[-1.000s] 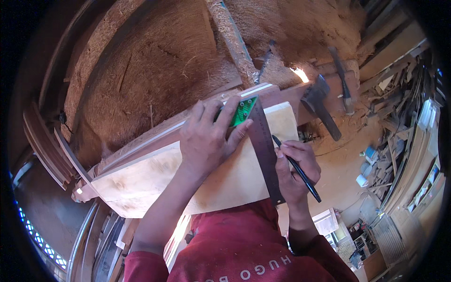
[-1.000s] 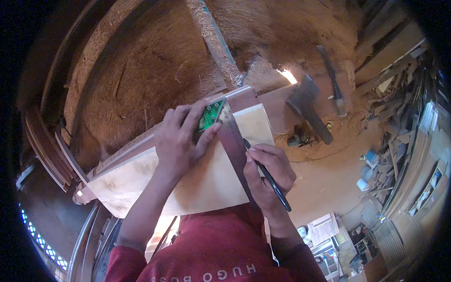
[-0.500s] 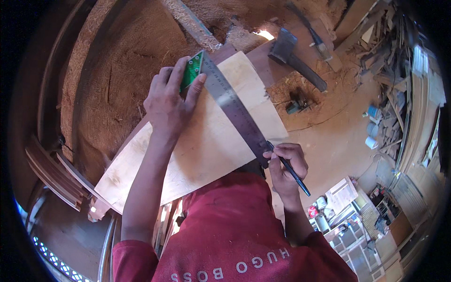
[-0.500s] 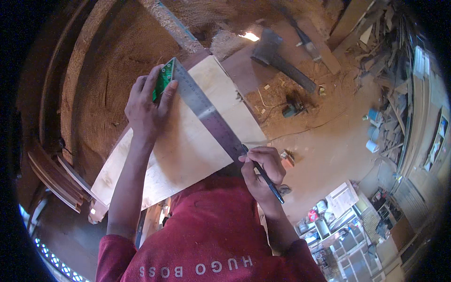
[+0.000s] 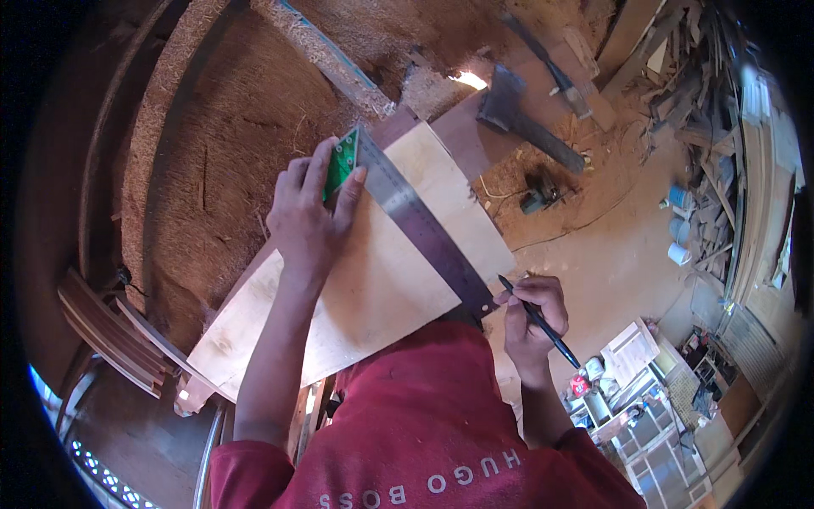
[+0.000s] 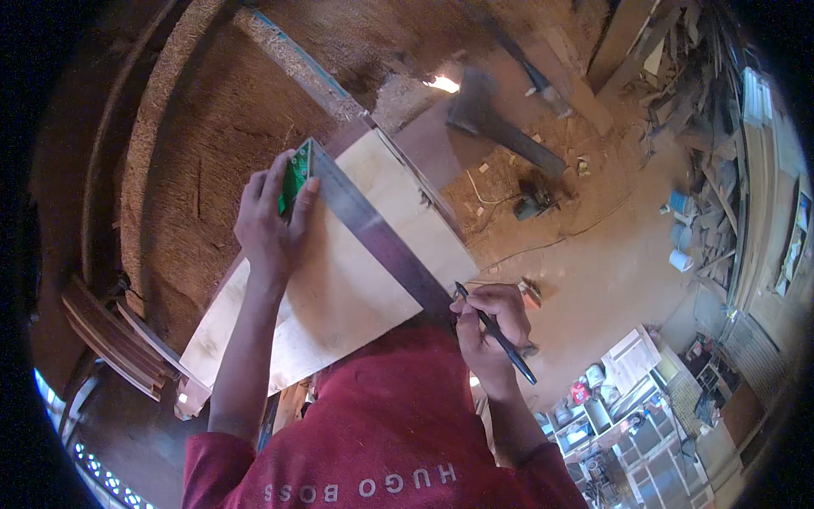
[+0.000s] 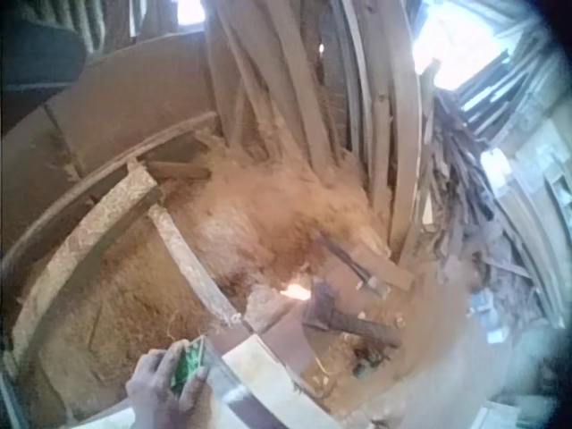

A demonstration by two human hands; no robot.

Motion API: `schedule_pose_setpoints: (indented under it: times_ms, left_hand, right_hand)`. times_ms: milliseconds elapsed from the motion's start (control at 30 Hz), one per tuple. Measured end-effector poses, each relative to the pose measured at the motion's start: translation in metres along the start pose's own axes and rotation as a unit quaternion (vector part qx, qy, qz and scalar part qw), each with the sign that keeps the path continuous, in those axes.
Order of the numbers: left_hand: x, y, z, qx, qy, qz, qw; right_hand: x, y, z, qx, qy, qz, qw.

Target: The person uses an L-square and a pencil to draw straight lines across wood planks. They move between different planks on the ground, aligning the square against the edges before marking with the pencil.

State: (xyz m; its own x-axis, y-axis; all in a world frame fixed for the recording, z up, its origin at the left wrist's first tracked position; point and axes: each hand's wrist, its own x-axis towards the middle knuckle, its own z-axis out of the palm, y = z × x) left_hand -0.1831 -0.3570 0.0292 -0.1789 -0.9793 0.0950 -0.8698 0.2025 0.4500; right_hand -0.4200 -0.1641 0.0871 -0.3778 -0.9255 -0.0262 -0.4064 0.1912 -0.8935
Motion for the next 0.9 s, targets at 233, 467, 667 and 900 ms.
schedule_pose_setpoints:
  times_ms: [233, 467, 667, 900]
  left_hand:
    - [0.003, 0.003, -0.003, -0.017, -0.029, -0.036, 0.999]
    - [0.017, 0.014, 0.008, -0.040, -0.035, -0.009, 0.999]
    - [0.022, 0.016, 0.008, -0.018, -0.037, -0.007, 0.999]
    - [0.024, 0.016, 0.009, -0.012, -0.043, 0.004, 0.999]
  right_hand:
    - [0.058, -0.005, 0.025, 0.024, -0.030, -0.024, 0.999]
    - [0.102, -0.008, 0.050, 0.058, -0.045, -0.023, 0.997]
    - [0.121, -0.010, 0.063, 0.072, -0.051, -0.018, 0.996]
    - [0.134, -0.009, 0.073, 0.083, -0.074, -0.031, 0.993]
